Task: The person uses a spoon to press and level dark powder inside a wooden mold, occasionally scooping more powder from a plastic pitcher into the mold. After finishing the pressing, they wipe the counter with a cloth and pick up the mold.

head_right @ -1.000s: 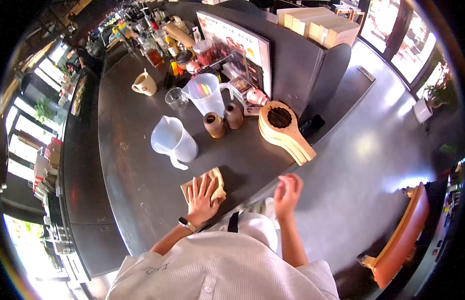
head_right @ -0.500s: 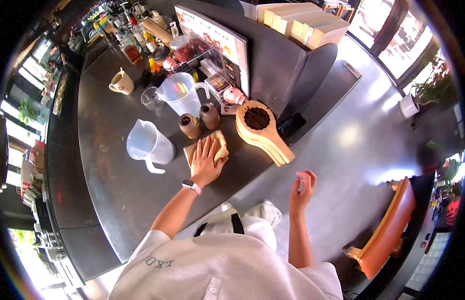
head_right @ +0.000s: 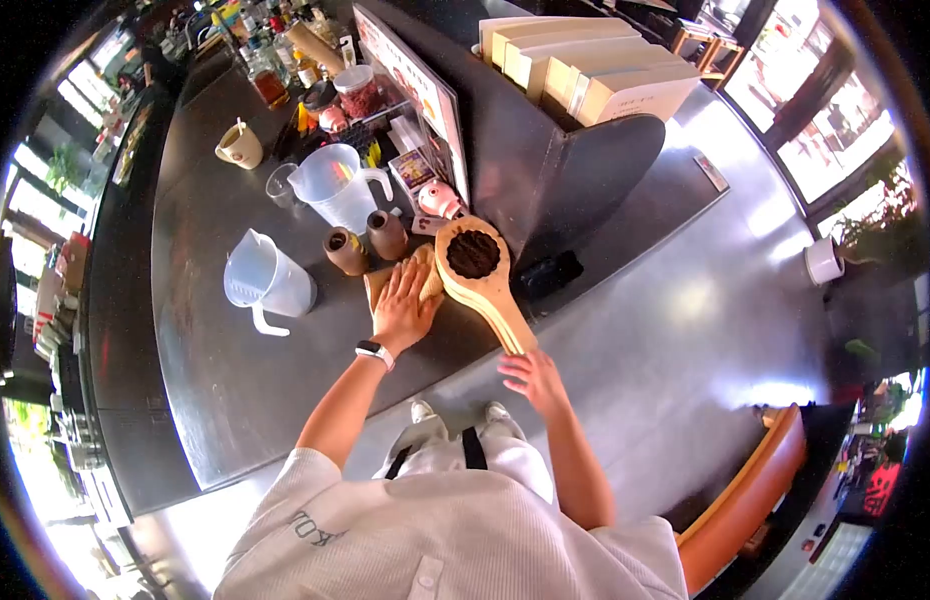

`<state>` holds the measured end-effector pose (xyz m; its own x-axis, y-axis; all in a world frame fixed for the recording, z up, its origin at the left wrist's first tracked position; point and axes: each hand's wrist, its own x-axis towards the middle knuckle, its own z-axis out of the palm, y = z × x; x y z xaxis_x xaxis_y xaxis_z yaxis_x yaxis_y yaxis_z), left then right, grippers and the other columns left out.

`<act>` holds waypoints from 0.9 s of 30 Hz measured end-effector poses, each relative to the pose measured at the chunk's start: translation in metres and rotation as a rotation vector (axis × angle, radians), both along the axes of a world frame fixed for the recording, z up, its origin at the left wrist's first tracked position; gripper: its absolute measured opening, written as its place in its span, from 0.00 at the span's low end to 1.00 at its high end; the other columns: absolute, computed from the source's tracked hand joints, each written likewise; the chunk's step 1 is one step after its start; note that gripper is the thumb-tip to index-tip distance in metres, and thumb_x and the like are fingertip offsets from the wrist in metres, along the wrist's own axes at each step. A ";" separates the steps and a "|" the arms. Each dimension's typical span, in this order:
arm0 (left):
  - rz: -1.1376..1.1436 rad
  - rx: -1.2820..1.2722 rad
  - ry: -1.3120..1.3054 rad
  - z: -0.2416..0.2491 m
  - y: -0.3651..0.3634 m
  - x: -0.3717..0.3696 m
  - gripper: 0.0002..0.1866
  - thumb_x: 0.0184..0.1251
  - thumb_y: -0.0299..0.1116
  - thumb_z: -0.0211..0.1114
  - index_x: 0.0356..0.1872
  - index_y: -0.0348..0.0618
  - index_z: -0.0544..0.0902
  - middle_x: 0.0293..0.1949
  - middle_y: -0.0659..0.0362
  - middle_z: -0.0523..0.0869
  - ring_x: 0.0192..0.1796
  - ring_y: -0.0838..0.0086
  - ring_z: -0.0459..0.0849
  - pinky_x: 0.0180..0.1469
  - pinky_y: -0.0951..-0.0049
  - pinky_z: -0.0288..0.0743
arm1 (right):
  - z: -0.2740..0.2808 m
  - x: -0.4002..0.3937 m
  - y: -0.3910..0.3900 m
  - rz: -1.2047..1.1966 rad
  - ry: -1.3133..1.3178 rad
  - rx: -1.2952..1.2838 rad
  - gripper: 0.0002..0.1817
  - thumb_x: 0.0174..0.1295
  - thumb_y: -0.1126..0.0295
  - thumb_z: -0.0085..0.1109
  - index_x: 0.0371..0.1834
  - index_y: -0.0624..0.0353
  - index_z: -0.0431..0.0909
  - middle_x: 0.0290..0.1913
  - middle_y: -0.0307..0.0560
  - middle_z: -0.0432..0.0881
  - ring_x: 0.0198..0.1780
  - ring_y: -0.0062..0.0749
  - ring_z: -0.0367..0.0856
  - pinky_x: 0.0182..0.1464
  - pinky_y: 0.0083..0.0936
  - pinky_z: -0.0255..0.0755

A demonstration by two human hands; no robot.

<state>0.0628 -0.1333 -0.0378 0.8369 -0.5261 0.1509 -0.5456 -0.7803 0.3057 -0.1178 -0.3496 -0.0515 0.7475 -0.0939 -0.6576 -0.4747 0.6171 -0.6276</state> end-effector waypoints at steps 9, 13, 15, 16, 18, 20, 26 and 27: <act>0.018 -0.094 0.006 0.006 -0.014 -0.067 0.31 0.61 0.40 0.54 0.65 0.39 0.65 0.69 0.52 0.61 0.71 0.56 0.59 0.68 0.58 0.57 | -0.002 0.011 -0.014 0.225 0.015 0.088 0.21 0.69 0.59 0.37 0.52 0.61 0.73 0.43 0.50 0.83 0.45 0.35 0.81 0.47 0.29 0.71; 0.022 -0.071 -0.027 -0.001 -0.026 -0.097 0.32 0.59 0.40 0.54 0.65 0.37 0.65 0.68 0.51 0.62 0.71 0.55 0.59 0.69 0.60 0.55 | -0.013 0.017 -0.019 0.272 0.009 0.073 0.21 0.68 0.57 0.39 0.52 0.60 0.74 0.42 0.47 0.83 0.43 0.33 0.82 0.44 0.26 0.71; 0.005 -0.077 -0.024 0.000 -0.034 -0.108 0.32 0.60 0.43 0.56 0.64 0.38 0.66 0.68 0.51 0.63 0.71 0.56 0.59 0.70 0.60 0.55 | -0.014 0.017 -0.022 0.297 0.000 0.090 0.21 0.68 0.56 0.41 0.51 0.60 0.74 0.41 0.47 0.84 0.42 0.32 0.82 0.44 0.26 0.71; 0.009 -0.100 -0.024 0.000 -0.039 -0.113 0.35 0.59 0.48 0.59 0.65 0.38 0.65 0.68 0.51 0.63 0.71 0.56 0.59 0.70 0.61 0.55 | -0.014 0.017 -0.024 0.307 -0.005 0.097 0.21 0.68 0.55 0.41 0.51 0.60 0.74 0.41 0.47 0.84 0.41 0.32 0.82 0.44 0.26 0.71; -0.024 -0.111 -0.027 0.000 -0.045 -0.118 0.37 0.57 0.50 0.62 0.65 0.39 0.65 0.68 0.52 0.64 0.70 0.56 0.60 0.69 0.61 0.57 | -0.017 0.014 -0.027 0.298 -0.023 0.084 0.21 0.68 0.55 0.42 0.50 0.59 0.74 0.41 0.47 0.84 0.40 0.32 0.82 0.43 0.25 0.71; -0.047 -0.121 -0.073 -0.003 -0.047 -0.121 0.35 0.55 0.42 0.64 0.64 0.41 0.66 0.67 0.53 0.66 0.69 0.57 0.63 0.68 0.62 0.59 | -0.022 0.006 -0.031 0.280 -0.034 0.091 0.20 0.68 0.55 0.42 0.50 0.59 0.74 0.40 0.47 0.84 0.39 0.32 0.82 0.43 0.25 0.72; -0.150 -0.223 -0.037 -0.010 -0.043 -0.133 0.29 0.52 0.30 0.65 0.60 0.46 0.73 0.60 0.56 0.75 0.65 0.65 0.70 0.64 0.65 0.66 | -0.038 -0.021 -0.061 0.173 -0.023 0.105 0.20 0.68 0.55 0.44 0.51 0.59 0.73 0.38 0.46 0.84 0.38 0.33 0.82 0.43 0.26 0.72; -0.155 -0.269 0.046 -0.011 -0.041 -0.137 0.28 0.53 0.31 0.65 0.59 0.47 0.73 0.60 0.55 0.75 0.65 0.65 0.70 0.64 0.65 0.66 | -0.046 -0.027 -0.067 0.145 0.002 0.083 0.20 0.68 0.55 0.44 0.51 0.59 0.73 0.38 0.45 0.84 0.37 0.33 0.82 0.44 0.27 0.73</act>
<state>-0.0746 -0.1740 -0.0484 0.7592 -0.5940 0.2659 -0.6325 -0.5771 0.5167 -0.1448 -0.4164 -0.0973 0.7480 0.0693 -0.6601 -0.5635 0.5917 -0.5765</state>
